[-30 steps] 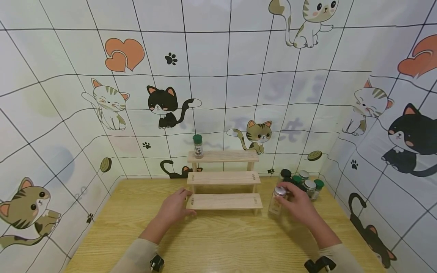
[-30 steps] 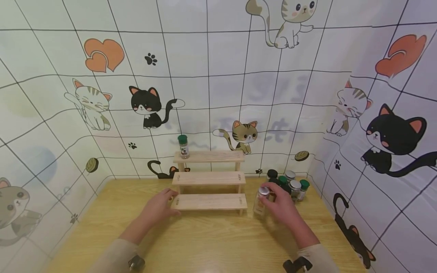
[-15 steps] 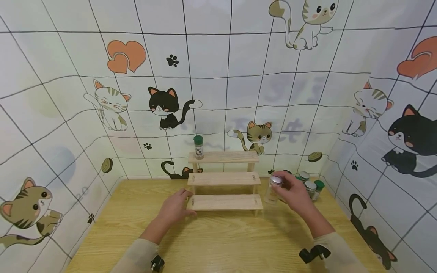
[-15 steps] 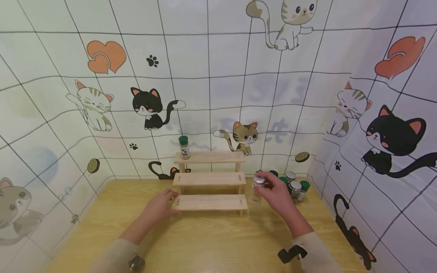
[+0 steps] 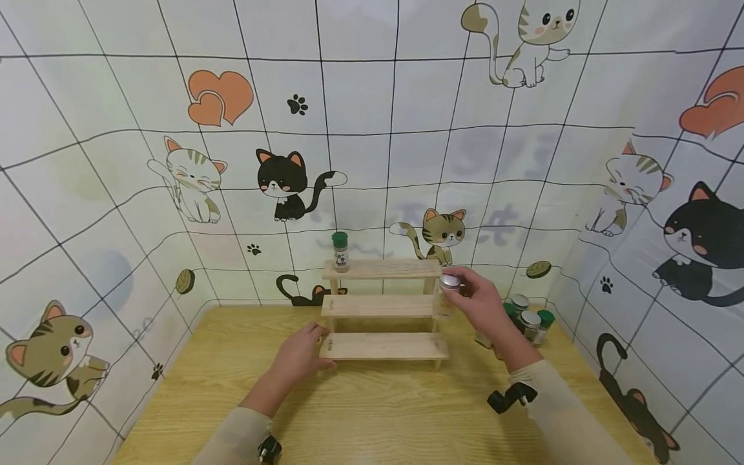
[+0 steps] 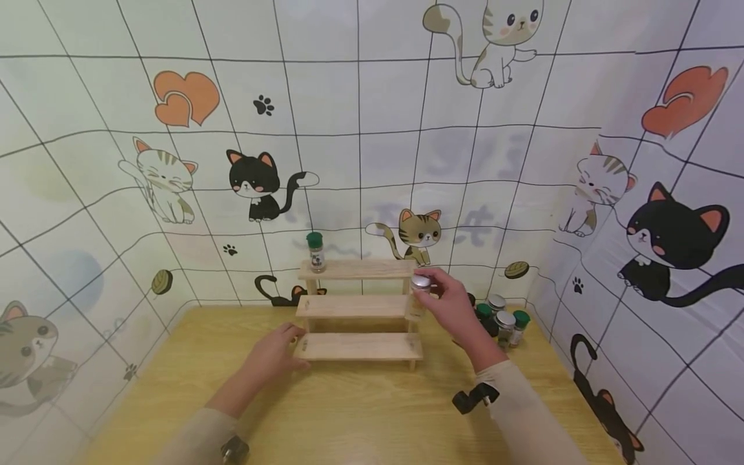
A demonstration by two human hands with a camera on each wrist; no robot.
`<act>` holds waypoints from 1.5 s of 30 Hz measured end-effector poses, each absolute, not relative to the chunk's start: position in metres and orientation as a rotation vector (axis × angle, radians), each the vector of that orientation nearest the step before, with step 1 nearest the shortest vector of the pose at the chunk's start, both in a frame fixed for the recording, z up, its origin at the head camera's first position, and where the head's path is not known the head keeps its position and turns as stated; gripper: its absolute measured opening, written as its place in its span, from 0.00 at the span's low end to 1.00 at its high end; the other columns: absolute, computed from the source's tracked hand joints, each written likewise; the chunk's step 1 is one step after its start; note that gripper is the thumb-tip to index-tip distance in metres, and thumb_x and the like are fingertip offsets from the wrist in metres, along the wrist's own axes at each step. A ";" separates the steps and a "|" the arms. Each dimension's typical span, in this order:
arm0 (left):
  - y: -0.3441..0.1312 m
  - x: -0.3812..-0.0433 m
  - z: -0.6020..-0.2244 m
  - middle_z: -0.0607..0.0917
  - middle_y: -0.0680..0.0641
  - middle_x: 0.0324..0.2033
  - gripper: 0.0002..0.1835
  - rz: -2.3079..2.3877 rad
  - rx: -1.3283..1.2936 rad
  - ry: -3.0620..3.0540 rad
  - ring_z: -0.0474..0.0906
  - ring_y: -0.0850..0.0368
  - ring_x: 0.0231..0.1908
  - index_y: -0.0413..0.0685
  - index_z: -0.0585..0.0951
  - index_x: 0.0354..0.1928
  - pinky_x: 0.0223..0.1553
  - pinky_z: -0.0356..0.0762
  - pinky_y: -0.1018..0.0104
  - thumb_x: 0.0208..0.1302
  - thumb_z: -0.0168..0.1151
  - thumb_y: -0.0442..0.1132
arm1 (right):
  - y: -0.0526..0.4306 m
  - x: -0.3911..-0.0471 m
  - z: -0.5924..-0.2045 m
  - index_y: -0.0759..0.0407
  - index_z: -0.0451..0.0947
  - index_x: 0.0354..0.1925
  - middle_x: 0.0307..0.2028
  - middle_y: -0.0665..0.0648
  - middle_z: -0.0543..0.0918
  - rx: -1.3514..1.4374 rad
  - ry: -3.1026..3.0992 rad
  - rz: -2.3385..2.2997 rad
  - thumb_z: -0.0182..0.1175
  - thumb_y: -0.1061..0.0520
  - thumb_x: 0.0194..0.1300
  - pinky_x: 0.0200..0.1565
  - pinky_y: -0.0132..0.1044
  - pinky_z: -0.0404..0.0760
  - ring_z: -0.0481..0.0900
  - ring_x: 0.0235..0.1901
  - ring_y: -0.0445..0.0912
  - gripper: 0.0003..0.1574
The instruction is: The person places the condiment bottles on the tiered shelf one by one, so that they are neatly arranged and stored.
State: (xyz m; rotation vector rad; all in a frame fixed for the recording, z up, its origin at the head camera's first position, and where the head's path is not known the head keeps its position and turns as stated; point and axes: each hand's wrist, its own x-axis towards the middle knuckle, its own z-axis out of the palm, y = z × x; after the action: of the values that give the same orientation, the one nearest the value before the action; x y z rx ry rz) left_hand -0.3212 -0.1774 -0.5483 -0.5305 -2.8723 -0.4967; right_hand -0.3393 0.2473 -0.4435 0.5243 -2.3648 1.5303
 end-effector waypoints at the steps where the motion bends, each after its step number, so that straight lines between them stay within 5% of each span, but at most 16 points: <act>1: -0.177 -0.322 -0.548 0.83 0.46 0.50 0.43 -0.496 -0.530 -2.872 0.85 0.47 0.45 0.43 0.85 0.63 0.50 0.86 0.45 0.48 0.92 0.56 | 0.245 -0.343 -0.441 0.57 0.80 0.71 0.63 0.65 0.83 0.528 -2.360 1.548 0.70 0.56 0.80 0.44 0.35 0.86 0.83 0.54 0.59 0.26; 25: -0.179 -0.323 -0.548 0.83 0.47 0.49 0.42 -0.491 -0.551 -2.855 0.85 0.48 0.44 0.43 0.85 0.62 0.48 0.86 0.46 0.49 0.92 0.56 | 0.179 -0.411 -0.387 0.57 0.79 0.74 0.66 0.63 0.84 0.714 -2.332 1.674 0.70 0.58 0.79 0.48 0.37 0.86 0.85 0.57 0.58 0.30; 37: -0.180 -0.322 -0.549 0.83 0.46 0.52 0.42 -0.485 -0.557 -2.861 0.85 0.46 0.46 0.45 0.85 0.63 0.50 0.86 0.45 0.49 0.92 0.56 | 0.151 -0.437 -0.380 0.51 0.81 0.73 0.62 0.55 0.84 0.721 -2.390 1.691 0.72 0.52 0.78 0.59 0.55 0.85 0.85 0.60 0.53 0.29; 45: -0.179 -0.321 -0.545 0.84 0.44 0.53 0.42 -0.506 -0.555 -2.853 0.86 0.43 0.48 0.43 0.85 0.63 0.53 0.86 0.43 0.50 0.92 0.55 | 0.138 -0.446 -0.378 0.54 0.80 0.73 0.61 0.59 0.83 0.742 -2.394 1.718 0.71 0.55 0.79 0.62 0.55 0.83 0.84 0.62 0.56 0.29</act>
State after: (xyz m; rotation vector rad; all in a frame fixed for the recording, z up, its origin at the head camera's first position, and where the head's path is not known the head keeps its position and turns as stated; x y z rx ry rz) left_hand -0.3209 -0.1791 -0.5451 -0.5547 -2.8533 -0.5061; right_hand -0.4463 0.1381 -0.3784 0.7416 -2.3938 1.7182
